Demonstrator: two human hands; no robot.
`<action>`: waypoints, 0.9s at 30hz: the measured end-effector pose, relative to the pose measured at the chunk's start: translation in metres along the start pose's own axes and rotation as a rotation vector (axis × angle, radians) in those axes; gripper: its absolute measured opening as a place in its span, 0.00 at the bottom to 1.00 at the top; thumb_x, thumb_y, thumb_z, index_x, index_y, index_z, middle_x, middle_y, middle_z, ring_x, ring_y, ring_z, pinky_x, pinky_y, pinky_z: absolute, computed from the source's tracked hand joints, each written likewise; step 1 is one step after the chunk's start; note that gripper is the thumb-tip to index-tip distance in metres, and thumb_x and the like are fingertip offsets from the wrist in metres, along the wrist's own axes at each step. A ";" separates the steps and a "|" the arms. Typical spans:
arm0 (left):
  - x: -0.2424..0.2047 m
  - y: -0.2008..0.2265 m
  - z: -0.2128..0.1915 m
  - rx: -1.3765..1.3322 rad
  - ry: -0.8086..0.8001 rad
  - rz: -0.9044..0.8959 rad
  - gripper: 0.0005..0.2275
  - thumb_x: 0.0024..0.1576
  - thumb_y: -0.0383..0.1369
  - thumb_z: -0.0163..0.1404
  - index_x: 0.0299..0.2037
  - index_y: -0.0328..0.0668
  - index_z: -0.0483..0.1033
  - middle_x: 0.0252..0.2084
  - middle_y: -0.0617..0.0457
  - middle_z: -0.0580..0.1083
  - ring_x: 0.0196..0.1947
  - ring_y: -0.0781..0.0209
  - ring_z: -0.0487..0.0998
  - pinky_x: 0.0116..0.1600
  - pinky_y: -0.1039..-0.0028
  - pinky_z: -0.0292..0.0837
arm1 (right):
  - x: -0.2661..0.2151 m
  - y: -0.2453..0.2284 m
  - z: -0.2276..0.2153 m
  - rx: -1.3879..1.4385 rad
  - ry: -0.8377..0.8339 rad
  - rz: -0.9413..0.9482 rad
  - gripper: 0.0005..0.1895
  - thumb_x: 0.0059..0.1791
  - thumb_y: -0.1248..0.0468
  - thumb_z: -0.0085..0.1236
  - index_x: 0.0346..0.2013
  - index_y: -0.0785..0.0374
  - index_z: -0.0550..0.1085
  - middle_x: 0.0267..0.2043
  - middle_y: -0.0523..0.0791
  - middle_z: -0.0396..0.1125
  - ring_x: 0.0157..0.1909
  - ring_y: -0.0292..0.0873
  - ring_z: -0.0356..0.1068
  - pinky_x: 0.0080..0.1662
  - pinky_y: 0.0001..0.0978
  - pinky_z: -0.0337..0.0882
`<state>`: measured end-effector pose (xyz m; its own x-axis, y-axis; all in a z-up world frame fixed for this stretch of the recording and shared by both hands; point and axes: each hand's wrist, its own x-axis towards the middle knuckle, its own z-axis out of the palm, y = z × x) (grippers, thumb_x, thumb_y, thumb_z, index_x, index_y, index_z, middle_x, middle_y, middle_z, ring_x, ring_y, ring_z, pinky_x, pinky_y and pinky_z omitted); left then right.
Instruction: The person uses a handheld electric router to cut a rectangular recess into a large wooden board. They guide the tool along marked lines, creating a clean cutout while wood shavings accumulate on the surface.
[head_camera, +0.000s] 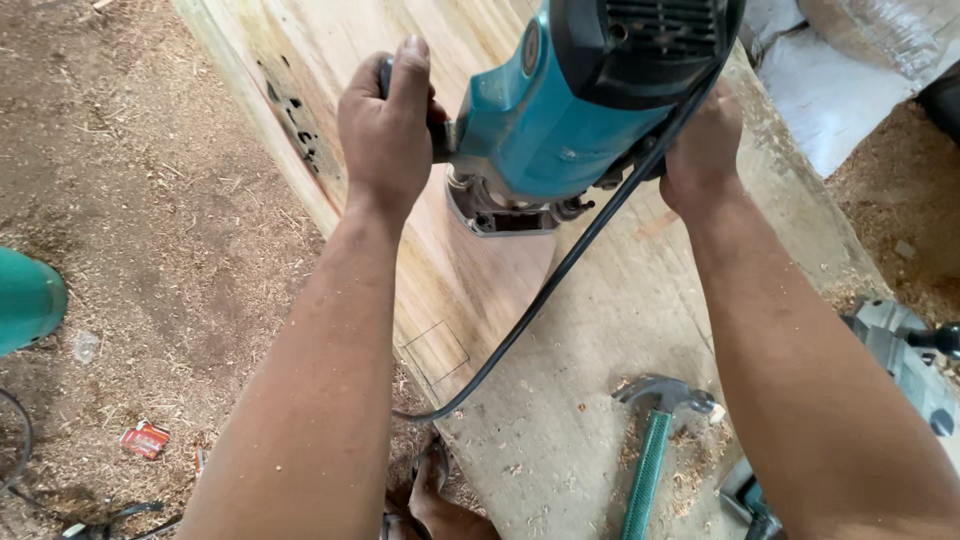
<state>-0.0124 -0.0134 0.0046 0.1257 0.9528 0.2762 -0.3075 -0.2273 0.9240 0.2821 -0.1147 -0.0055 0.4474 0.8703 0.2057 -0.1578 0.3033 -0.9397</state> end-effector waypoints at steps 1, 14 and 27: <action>0.000 0.000 -0.001 -0.019 -0.004 0.008 0.17 0.63 0.46 0.52 0.30 0.42 0.72 0.25 0.57 0.71 0.24 0.68 0.74 0.30 0.75 0.72 | -0.001 -0.001 -0.001 -0.013 -0.019 -0.004 0.12 0.61 0.59 0.50 0.40 0.64 0.74 0.37 0.44 0.71 0.35 0.38 0.71 0.34 0.32 0.71; -0.011 -0.004 -0.006 0.059 0.017 -0.064 0.17 0.62 0.48 0.52 0.30 0.44 0.72 0.24 0.59 0.72 0.25 0.70 0.77 0.31 0.77 0.75 | -0.010 0.004 0.009 0.054 0.022 0.055 0.13 0.60 0.57 0.52 0.44 0.65 0.75 0.40 0.42 0.72 0.39 0.36 0.72 0.39 0.29 0.72; -0.010 -0.018 -0.008 -0.039 -0.001 -0.024 0.17 0.64 0.46 0.53 0.30 0.43 0.71 0.25 0.57 0.71 0.25 0.69 0.74 0.31 0.76 0.71 | -0.012 0.011 0.008 -0.023 0.040 0.026 0.15 0.60 0.56 0.50 0.42 0.65 0.76 0.37 0.43 0.73 0.35 0.36 0.71 0.35 0.28 0.71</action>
<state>-0.0161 -0.0175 -0.0169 0.1346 0.9578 0.2541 -0.3413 -0.1959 0.9193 0.2677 -0.1184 -0.0156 0.4782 0.8616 0.1702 -0.1503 0.2712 -0.9507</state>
